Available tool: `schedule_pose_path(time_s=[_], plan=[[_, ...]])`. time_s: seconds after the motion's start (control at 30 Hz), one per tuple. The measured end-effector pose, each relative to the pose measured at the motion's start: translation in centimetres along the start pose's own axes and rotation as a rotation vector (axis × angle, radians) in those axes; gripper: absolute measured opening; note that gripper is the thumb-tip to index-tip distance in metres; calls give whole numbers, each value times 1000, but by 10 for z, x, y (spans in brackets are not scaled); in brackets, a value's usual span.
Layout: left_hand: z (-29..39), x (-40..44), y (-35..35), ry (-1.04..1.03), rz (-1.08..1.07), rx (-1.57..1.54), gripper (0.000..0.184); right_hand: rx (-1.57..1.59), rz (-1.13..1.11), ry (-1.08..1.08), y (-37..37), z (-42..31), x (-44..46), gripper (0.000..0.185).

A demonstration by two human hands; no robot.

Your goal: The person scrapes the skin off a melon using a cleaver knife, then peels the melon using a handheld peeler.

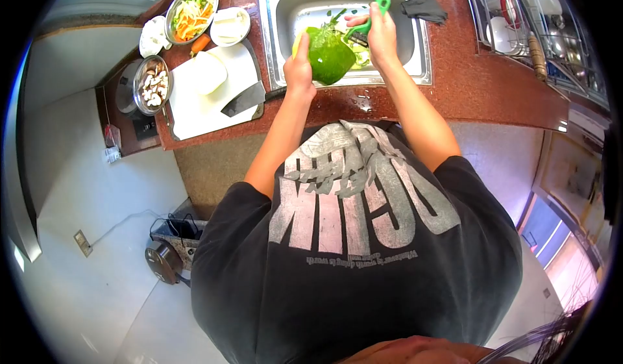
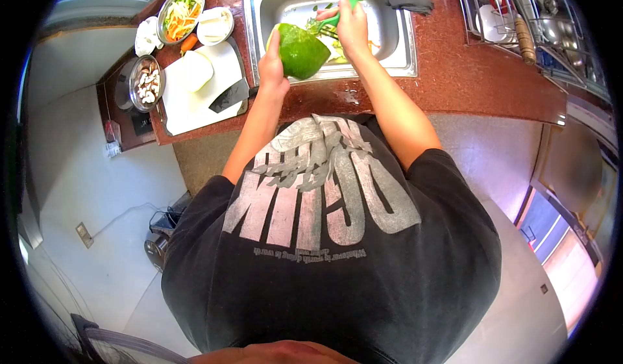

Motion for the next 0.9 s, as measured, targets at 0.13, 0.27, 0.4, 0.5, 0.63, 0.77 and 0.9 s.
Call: schedule_pose_path(time_s=[0.13, 0.27, 0.4, 0.5, 0.63, 0.77, 0.9], plan=[[8, -16, -15, 13, -72, -59, 55, 135, -148, -163, -20, -12, -14, 38], [30, -20, -11, -294, 79, 289, 56, 98, -91, -167, -36, -10, -22, 36], [43, -32, -14, -432, 218, 547, 60, -41, -59, 111, -51, -34, -39, 33], [42, -38, -17, -400, 231, 561, 61, -186, 0, 280, -47, -47, -46, 33], [39, -43, -20, -383, 252, 632, 60, -472, -161, 251, -58, -46, -46, 38], [46, -47, -22, -427, 266, 625, 60, -649, -233, 204, -59, -34, -41, 40], [39, -39, -24, -459, 104, 646, 70, -505, -249, 295, -52, -35, -35, 48]])
Point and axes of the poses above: each hand's wrist, its own x-axis towards the middle knuckle, its own y-axis out of the back of the hand, z = x × y, the point moved 10 cm from there along x, towards the middle knuckle, and after that the axes turned 2 degrees about z, right-handed, at the moved point
